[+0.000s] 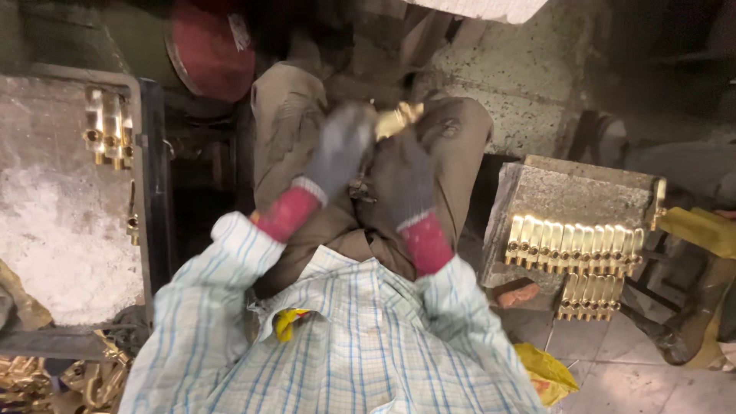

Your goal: The person sits on the floor and repeatedly rubs small brass-colored metal parts against a rotating grinding wheel to smooth or polish their surfaces. They handle the parts one at a time, rotating them in their gloved hands to treat different sides, then place the finished pieces into a nearby metal tray.

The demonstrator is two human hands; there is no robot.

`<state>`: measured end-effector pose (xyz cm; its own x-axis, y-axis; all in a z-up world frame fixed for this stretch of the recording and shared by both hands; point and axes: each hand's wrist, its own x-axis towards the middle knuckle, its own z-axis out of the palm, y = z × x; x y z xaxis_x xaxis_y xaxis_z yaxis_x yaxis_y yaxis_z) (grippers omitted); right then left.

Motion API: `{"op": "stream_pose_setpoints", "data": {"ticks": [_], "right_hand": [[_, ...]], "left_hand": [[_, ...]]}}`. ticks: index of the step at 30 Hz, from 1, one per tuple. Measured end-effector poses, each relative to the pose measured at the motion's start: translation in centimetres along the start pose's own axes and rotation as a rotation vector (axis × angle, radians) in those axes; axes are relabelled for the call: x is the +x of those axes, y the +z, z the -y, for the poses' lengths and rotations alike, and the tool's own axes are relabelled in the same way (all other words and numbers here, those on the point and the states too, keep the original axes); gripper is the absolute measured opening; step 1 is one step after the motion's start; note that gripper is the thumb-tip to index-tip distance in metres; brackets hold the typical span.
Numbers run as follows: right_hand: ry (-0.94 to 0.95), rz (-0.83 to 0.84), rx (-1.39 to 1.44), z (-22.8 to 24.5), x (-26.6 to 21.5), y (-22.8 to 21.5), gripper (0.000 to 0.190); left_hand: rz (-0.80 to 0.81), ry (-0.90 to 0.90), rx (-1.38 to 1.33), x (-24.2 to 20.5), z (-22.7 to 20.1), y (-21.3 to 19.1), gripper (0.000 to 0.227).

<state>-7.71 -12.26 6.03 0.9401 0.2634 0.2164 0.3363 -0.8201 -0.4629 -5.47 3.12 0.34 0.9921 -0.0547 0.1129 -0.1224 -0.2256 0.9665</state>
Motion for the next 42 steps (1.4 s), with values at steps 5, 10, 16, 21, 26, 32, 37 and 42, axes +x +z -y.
{"op": "stream_pose_setpoints", "data": {"ticks": [5,10,16,21,26,32,37,42], "right_hand": [[0.487,0.068,1.099,1.8,-2.2,-3.3,0.034],[0.476,0.373,1.102,-0.1,-1.4,-5.4,0.030],[-0.161,0.082,0.021,-6.4,0.5,-5.5,0.012],[0.455,-0.100,0.912,-10.6,4.6,-2.2,0.009],[0.514,0.030,0.925,-13.9,7.7,1.9,0.022],[-0.051,-0.245,0.204,-16.4,7.8,4.6,0.036],[-0.032,-0.131,0.087,-16.0,7.3,3.9,0.033],[-0.056,-0.180,0.012,-13.6,7.7,1.7,0.027]], "left_hand": [[-0.034,0.042,-0.026,-4.5,-2.0,-4.5,0.031],[0.254,-0.367,-0.722,1.8,-1.6,-5.2,0.032],[0.379,-0.279,-0.532,4.6,-2.2,-3.1,0.019],[0.249,-0.400,-0.580,5.4,-2.4,0.6,0.014],[0.041,-0.371,-0.540,6.4,-2.0,3.5,0.009],[-0.115,-0.504,-0.616,7.8,-2.1,4.8,0.009],[-0.148,-0.504,-0.729,8.2,-1.2,5.0,0.012],[-0.164,-0.466,-0.743,8.6,2.5,5.8,0.019]]}}
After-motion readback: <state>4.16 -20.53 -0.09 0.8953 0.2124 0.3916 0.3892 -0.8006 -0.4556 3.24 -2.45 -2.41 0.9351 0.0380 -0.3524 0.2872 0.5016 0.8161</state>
